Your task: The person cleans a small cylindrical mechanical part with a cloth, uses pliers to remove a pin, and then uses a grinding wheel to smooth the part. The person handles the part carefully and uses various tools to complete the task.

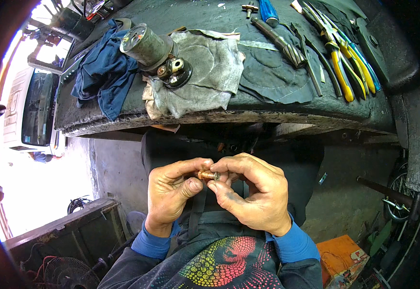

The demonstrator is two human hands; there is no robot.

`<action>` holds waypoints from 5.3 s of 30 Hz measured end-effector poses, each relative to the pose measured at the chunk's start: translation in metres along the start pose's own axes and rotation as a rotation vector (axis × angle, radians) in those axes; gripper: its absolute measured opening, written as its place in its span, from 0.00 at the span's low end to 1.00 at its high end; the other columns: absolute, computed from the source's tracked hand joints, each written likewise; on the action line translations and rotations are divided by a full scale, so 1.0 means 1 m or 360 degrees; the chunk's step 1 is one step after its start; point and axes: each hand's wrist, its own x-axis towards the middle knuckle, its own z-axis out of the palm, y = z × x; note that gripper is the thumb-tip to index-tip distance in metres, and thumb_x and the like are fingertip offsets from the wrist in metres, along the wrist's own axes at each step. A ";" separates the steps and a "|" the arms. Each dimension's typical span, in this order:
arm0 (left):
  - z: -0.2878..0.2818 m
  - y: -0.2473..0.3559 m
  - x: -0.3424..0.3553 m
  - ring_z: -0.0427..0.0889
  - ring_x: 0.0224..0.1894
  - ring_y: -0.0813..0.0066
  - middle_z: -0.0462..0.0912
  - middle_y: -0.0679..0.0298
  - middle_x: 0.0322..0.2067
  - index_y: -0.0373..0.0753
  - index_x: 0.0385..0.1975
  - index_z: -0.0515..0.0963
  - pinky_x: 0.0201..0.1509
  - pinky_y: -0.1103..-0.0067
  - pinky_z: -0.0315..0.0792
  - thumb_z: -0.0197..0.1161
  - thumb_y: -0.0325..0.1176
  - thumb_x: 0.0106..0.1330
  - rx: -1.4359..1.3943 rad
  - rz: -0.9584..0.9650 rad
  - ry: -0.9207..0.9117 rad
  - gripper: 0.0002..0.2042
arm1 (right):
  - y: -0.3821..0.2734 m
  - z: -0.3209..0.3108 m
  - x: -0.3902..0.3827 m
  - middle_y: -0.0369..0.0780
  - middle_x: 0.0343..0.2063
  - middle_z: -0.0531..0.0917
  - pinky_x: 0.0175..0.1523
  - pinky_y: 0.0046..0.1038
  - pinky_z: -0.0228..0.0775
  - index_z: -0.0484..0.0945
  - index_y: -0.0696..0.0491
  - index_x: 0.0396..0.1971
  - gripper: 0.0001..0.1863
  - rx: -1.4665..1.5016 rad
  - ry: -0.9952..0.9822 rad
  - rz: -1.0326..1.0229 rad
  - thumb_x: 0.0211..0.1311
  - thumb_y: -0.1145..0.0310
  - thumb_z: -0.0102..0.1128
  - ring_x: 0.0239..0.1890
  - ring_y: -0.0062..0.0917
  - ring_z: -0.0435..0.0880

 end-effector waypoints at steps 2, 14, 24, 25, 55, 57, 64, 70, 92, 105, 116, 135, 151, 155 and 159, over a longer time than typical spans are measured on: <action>-0.001 -0.001 0.001 0.86 0.52 0.69 0.87 0.54 0.48 0.26 0.61 0.78 0.61 0.74 0.80 0.70 0.24 0.70 -0.0103 0.0000 -0.0005 0.21 | 0.002 -0.001 0.001 0.45 0.38 0.88 0.40 0.23 0.81 0.84 0.64 0.44 0.17 -0.0029 -0.0024 -0.0062 0.54 0.83 0.75 0.36 0.23 0.86; -0.006 0.002 0.003 0.83 0.54 0.71 0.83 0.56 0.49 0.25 0.64 0.73 0.61 0.75 0.79 0.69 0.17 0.66 -0.0271 -0.0040 -0.0020 0.25 | 0.001 0.001 0.002 0.44 0.35 0.88 0.36 0.23 0.80 0.85 0.61 0.42 0.17 -0.0202 -0.0086 -0.0164 0.50 0.84 0.74 0.31 0.23 0.87; -0.005 0.001 0.006 0.82 0.50 0.74 0.82 0.57 0.47 0.25 0.62 0.73 0.59 0.76 0.78 0.69 0.17 0.65 -0.0303 -0.0039 -0.0083 0.25 | 0.002 0.000 0.002 0.44 0.35 0.88 0.36 0.23 0.80 0.85 0.61 0.43 0.17 -0.0230 -0.0167 -0.0226 0.50 0.84 0.74 0.30 0.24 0.87; -0.006 0.001 0.006 0.82 0.49 0.75 0.82 0.57 0.47 0.25 0.63 0.73 0.59 0.76 0.78 0.69 0.17 0.65 -0.0313 -0.0048 -0.0096 0.25 | 0.002 0.000 0.002 0.44 0.35 0.88 0.36 0.23 0.80 0.85 0.61 0.43 0.17 -0.0218 -0.0161 -0.0215 0.50 0.84 0.74 0.30 0.24 0.87; -0.007 0.015 0.012 0.89 0.47 0.73 0.89 0.56 0.44 0.29 0.56 0.77 0.53 0.78 0.86 0.72 0.21 0.67 -0.0301 -0.0316 0.0015 0.19 | -0.020 -0.016 0.020 0.43 0.40 0.85 0.41 0.28 0.81 0.87 0.54 0.43 0.20 -0.0610 -0.0324 -0.0419 0.47 0.87 0.71 0.37 0.33 0.88; -0.008 0.018 0.016 0.89 0.46 0.73 0.89 0.56 0.43 0.29 0.55 0.77 0.51 0.78 0.86 0.71 0.21 0.68 -0.0312 -0.0312 -0.0012 0.18 | -0.024 -0.017 0.027 0.42 0.39 0.85 0.40 0.29 0.81 0.87 0.54 0.43 0.21 -0.0647 -0.0371 -0.0464 0.47 0.87 0.71 0.37 0.34 0.88; -0.016 0.030 0.027 0.89 0.43 0.70 0.89 0.54 0.43 0.28 0.53 0.76 0.47 0.76 0.85 0.70 0.21 0.68 -0.0423 -0.0285 -0.0043 0.16 | -0.034 -0.007 0.047 0.41 0.39 0.85 0.38 0.27 0.80 0.88 0.53 0.40 0.20 -0.0770 -0.0389 -0.0549 0.43 0.87 0.72 0.35 0.28 0.87; -0.017 0.026 0.021 0.91 0.46 0.66 0.89 0.52 0.44 0.28 0.53 0.76 0.47 0.74 0.87 0.70 0.18 0.67 -0.0488 -0.0156 0.0065 0.16 | -0.042 0.002 0.050 0.45 0.42 0.86 0.43 0.30 0.82 0.85 0.59 0.45 0.18 -0.0673 -0.0293 -0.0348 0.53 0.78 0.78 0.37 0.35 0.88; -0.025 0.022 0.023 0.90 0.44 0.63 0.89 0.52 0.43 0.31 0.55 0.75 0.46 0.72 0.87 0.68 0.20 0.69 -0.0954 -0.0317 -0.0181 0.16 | -0.059 -0.025 0.129 0.40 0.38 0.84 0.39 0.27 0.74 0.83 0.59 0.43 0.16 -0.1483 -0.0177 -0.0641 0.53 0.82 0.72 0.31 0.27 0.81; -0.015 0.051 0.021 0.90 0.47 0.68 0.89 0.53 0.44 0.29 0.58 0.74 0.51 0.75 0.85 0.71 0.19 0.66 -0.0501 -0.0226 -0.0112 0.21 | -0.074 0.001 0.070 0.42 0.46 0.80 0.52 0.37 0.76 0.84 0.52 0.44 0.23 -0.1121 -0.0686 -0.0598 0.42 0.76 0.77 0.47 0.40 0.82; -0.012 0.050 0.018 0.88 0.45 0.74 0.90 0.55 0.43 0.27 0.64 0.72 0.53 0.77 0.84 0.74 0.21 0.65 -0.0427 -0.0328 -0.0095 0.28 | -0.062 0.000 0.065 0.40 0.43 0.80 0.47 0.35 0.78 0.85 0.52 0.40 0.20 -0.1000 -0.0661 -0.0620 0.42 0.78 0.76 0.43 0.37 0.83; -0.017 0.039 0.019 0.90 0.43 0.69 0.90 0.51 0.44 0.26 0.64 0.71 0.46 0.77 0.85 0.72 0.22 0.67 -0.0579 -0.0391 -0.0080 0.26 | -0.049 0.001 0.063 0.40 0.41 0.82 0.46 0.34 0.78 0.83 0.53 0.37 0.19 -0.0980 -0.0576 -0.0620 0.39 0.76 0.78 0.41 0.37 0.84; -0.020 0.029 0.016 0.90 0.46 0.63 0.88 0.48 0.47 0.27 0.63 0.70 0.48 0.75 0.85 0.66 0.19 0.70 -0.0723 -0.0358 -0.0074 0.22 | -0.036 0.006 0.056 0.42 0.39 0.83 0.44 0.35 0.78 0.81 0.55 0.35 0.19 -0.0916 -0.0459 -0.0630 0.38 0.77 0.76 0.39 0.38 0.85; -0.020 0.029 0.015 0.90 0.45 0.64 0.88 0.50 0.45 0.27 0.62 0.71 0.48 0.75 0.85 0.66 0.20 0.71 -0.0702 -0.0339 -0.0042 0.21 | -0.035 0.005 0.055 0.42 0.39 0.83 0.45 0.35 0.78 0.81 0.55 0.35 0.19 -0.0902 -0.0439 -0.0617 0.38 0.78 0.76 0.40 0.38 0.85; -0.022 0.026 0.017 0.90 0.45 0.66 0.88 0.51 0.45 0.28 0.61 0.72 0.48 0.75 0.85 0.66 0.21 0.71 -0.0661 -0.0359 0.0011 0.20 | -0.036 0.002 0.056 0.43 0.40 0.83 0.45 0.35 0.79 0.81 0.54 0.34 0.18 -0.0962 -0.0423 -0.0559 0.39 0.78 0.76 0.40 0.38 0.85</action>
